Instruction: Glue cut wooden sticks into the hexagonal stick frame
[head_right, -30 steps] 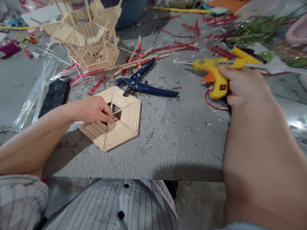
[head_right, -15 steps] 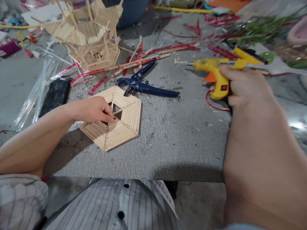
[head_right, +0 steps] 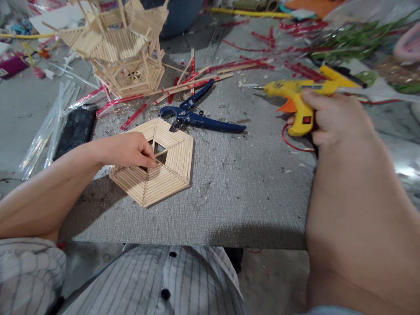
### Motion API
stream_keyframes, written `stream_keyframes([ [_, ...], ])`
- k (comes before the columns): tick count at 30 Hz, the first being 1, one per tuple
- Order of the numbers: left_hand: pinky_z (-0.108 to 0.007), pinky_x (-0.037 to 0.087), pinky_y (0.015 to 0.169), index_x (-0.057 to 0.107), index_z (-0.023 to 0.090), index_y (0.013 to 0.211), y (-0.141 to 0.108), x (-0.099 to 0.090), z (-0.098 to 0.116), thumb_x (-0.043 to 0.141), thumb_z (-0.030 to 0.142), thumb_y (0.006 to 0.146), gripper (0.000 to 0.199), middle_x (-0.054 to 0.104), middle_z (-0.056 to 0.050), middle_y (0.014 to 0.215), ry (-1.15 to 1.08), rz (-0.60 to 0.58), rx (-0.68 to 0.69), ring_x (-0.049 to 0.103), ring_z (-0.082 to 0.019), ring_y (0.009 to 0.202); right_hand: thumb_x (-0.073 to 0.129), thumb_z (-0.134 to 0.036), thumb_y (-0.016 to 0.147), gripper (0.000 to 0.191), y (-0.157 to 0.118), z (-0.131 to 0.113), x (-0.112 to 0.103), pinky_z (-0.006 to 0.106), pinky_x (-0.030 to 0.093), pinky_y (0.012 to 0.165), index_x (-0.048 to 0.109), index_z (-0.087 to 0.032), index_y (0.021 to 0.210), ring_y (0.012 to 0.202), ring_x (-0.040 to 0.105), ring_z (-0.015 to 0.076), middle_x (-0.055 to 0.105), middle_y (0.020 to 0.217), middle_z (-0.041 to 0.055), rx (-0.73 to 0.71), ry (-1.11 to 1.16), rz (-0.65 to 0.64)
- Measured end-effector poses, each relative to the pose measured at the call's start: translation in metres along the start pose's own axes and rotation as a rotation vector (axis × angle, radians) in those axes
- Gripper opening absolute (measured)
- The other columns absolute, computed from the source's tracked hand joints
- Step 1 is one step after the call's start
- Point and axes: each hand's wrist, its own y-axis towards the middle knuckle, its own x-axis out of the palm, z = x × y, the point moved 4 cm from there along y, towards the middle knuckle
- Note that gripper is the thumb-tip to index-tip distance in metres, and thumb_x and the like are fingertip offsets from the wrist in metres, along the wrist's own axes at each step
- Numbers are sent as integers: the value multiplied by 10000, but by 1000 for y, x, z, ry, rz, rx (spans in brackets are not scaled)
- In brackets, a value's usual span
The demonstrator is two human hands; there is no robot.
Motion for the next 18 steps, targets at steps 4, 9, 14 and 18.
stream_keyframes([
  [4,-218,323,595,731,173,679,1,0,-1,587,301,737,202,640,25,567,-2,8,8,476,-71,534,482,19,800,185,-1,0,0,174,452,277,540,-142,729,402,511,58,561,718,-16,2,6,-1],
  [9,-215,330,580,728,173,670,1,0,-1,590,298,730,195,644,22,574,-15,13,18,481,-69,528,479,13,809,181,-4,-2,2,159,472,308,546,-144,748,404,522,52,567,720,-19,6,0,0],
  [14,-211,332,570,730,179,679,1,0,-2,594,305,727,192,637,22,565,-27,5,12,483,-70,523,461,18,818,184,-3,-2,2,193,448,251,555,-138,788,367,521,76,581,709,-21,12,-3,-5],
  [18,-220,341,594,744,188,711,1,0,-3,594,304,728,190,646,18,576,-16,0,2,485,-76,529,475,14,816,163,1,1,0,190,461,276,562,-123,800,374,522,72,575,686,-21,2,12,-13],
])
